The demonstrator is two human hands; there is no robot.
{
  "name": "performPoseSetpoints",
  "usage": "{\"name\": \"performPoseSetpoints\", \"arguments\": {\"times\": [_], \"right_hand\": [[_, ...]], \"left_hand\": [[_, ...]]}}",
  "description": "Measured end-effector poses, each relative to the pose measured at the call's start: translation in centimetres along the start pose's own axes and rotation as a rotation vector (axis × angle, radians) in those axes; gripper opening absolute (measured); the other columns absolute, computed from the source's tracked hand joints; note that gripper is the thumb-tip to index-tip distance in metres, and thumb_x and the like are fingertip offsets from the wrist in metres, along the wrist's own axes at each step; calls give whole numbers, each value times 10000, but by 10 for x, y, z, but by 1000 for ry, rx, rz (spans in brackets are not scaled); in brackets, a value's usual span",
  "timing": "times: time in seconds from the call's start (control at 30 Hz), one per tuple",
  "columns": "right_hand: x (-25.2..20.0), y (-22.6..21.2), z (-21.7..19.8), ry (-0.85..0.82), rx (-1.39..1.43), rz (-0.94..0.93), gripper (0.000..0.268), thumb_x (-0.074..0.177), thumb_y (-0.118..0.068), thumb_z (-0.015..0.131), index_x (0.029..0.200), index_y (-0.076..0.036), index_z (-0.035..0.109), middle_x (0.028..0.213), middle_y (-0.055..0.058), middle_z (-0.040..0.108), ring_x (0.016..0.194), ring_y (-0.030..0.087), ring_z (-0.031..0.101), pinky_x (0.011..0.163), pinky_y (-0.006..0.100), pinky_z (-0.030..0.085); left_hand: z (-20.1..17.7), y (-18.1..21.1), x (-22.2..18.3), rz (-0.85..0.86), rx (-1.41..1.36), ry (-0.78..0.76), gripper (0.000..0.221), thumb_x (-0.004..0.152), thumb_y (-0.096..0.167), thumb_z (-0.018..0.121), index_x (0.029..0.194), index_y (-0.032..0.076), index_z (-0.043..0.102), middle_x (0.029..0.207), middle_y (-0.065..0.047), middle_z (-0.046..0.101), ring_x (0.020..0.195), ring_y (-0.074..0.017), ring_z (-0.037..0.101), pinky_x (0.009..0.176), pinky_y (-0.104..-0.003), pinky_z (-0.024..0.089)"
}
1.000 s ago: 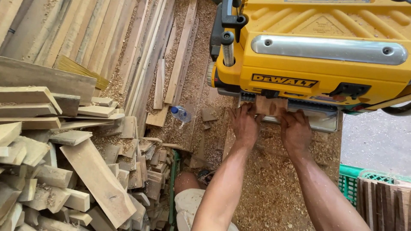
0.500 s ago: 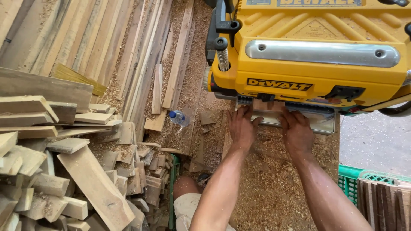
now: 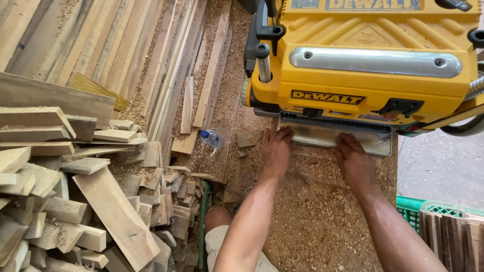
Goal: Feeding wooden boards into a thickness planer to smooth and level them.
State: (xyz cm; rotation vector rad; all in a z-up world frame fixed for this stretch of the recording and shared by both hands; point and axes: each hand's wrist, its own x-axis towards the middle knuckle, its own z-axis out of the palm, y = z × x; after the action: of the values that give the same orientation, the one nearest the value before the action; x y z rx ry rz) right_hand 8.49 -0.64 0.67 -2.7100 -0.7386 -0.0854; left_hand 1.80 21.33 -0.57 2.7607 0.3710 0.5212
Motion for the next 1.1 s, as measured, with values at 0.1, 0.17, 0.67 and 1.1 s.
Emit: {"name": "performPoseSetpoints", "arguments": {"times": [0.1,0.17,0.67,1.1], "right_hand": [[-1,-1,-3,-12,29,10,413,1105,-395,548,1433,-172,664,1379,28,664,1347,271,595,924,452,639],[-3,19,27,-5,17,15,415,1083,-432,565,1425,-221,670,1414,-22,649,1376,234,577,983,441,609],[-21,14,34,133,-87,-46,473,1105,-405,527,1540,-228,590,1576,-8,564,1482,214,478,1247,462,357],[-34,2,19,-116,-98,13,688,1014,-279,472,1671,-233,272,1747,9,226,1588,266,226,1245,537,281]], "left_hand": [[14,-3,-1,4,53,27,346,882,317,769,1193,163,766,1211,-2,719,1198,-218,646,1185,-563,356],[26,-9,-4,9,73,31,353,870,334,770,1188,180,767,1213,17,714,1194,-208,639,1181,-560,367],[8,11,-24,-29,-25,5,521,898,210,704,1400,94,626,1492,-66,563,1420,-283,477,1155,-591,388],[-8,16,-42,-83,-21,-324,842,871,259,701,1609,103,328,1728,-54,213,1595,-271,146,1188,-674,258]]}}
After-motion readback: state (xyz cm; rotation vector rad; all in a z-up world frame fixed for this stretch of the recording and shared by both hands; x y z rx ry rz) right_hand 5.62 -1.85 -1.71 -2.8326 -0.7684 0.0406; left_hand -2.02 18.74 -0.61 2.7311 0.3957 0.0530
